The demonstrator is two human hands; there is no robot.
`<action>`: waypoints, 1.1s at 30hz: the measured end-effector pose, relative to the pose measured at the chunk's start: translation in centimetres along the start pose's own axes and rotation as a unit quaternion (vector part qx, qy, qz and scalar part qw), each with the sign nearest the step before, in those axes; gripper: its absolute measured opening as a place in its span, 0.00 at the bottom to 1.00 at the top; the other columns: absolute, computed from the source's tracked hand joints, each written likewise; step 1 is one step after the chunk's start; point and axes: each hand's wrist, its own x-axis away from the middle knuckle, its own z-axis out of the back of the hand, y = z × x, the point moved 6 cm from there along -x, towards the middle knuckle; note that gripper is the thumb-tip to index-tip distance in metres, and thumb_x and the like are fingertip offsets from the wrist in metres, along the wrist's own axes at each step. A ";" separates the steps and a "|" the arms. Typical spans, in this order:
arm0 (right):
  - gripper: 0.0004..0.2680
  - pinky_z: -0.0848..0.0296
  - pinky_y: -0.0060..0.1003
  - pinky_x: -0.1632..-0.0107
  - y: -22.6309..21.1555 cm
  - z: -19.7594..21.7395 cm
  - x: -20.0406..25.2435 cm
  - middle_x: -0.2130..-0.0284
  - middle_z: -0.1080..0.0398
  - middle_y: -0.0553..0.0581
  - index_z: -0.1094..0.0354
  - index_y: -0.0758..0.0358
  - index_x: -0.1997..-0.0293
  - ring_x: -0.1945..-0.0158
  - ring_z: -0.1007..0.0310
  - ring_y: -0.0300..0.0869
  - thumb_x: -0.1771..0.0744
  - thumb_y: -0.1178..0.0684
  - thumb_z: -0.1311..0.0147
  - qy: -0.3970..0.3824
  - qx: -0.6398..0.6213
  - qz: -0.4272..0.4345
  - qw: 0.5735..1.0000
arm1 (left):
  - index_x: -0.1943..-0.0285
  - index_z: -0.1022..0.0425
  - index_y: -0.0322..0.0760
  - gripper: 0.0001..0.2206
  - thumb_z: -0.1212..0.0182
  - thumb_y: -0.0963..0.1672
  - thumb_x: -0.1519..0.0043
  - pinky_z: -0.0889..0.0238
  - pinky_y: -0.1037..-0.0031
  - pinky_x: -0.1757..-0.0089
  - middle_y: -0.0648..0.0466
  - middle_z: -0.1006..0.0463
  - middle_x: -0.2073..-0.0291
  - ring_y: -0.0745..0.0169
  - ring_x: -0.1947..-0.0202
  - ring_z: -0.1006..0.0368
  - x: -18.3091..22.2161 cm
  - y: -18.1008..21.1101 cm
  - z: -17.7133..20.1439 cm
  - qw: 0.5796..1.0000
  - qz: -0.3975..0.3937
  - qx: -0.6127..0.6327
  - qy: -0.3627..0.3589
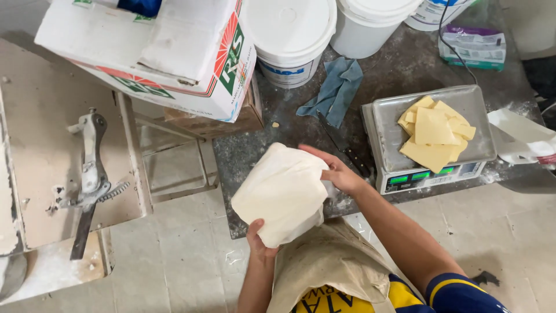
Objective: Slice a block of butter, weigh the portions on a scale, and wrap the remaining block in paper.
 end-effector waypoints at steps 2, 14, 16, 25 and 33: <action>0.26 0.35 0.48 0.35 0.9 -0.1 0.3 0.32 0.40 0.57 0.60 0.49 0.19 0.37 0.39 0.42 0.30 0.59 0.57 0.056 0.065 0.073 0.994 | 0.31 0.30 0.39 0.36 0.41 0.46 0.56 0.42 0.36 0.40 0.37 0.26 0.39 0.30 0.43 0.28 2.1 0.3 -3.0 0.999 -0.043 0.029 0.009; 0.39 0.29 0.53 0.37 5.6 -4.9 2.9 0.32 0.40 0.60 0.57 0.61 0.24 0.31 0.38 0.53 0.38 0.28 0.43 -0.072 -0.125 -0.005 0.990 | 0.25 0.40 0.32 0.34 0.42 0.42 0.45 0.37 0.57 0.41 0.40 0.29 0.34 0.43 0.39 0.31 5.5 -3.2 -6.3 0.976 -0.211 -0.012 0.056; 0.32 0.27 0.53 0.41 2.7 -6.3 3.4 0.39 0.33 0.61 0.47 0.62 0.30 0.37 0.32 0.54 0.41 0.44 0.39 0.042 -0.090 -0.079 0.992 | 0.24 0.42 0.35 0.34 0.41 0.46 0.43 0.38 0.61 0.38 0.44 0.32 0.31 0.48 0.35 0.33 6.6 -2.8 -5.6 0.953 -0.228 -0.197 0.020; 0.28 0.32 0.65 0.41 -2.6 -2.2 9.6 0.40 0.33 0.68 0.44 0.65 0.30 0.39 0.33 0.64 0.41 0.60 0.46 0.276 -0.154 -0.145 0.938 | 0.34 0.29 0.45 0.23 0.40 0.51 0.39 0.32 0.63 0.44 0.53 0.24 0.39 0.58 0.43 0.26 15.9 8.5 -22.1 0.399 -0.097 -0.881 -0.234; 0.26 0.34 0.60 0.43 -2.8 0.3 11.2 0.43 0.34 0.66 0.45 0.64 0.30 0.42 0.34 0.60 0.38 0.52 0.50 0.366 -0.168 -0.086 0.911 | 0.25 0.44 0.47 0.26 0.51 0.54 0.31 0.59 0.48 0.34 0.47 0.44 0.25 0.40 0.24 0.58 12.0 18.5 -46.1 0.269 -0.581 -0.758 -0.127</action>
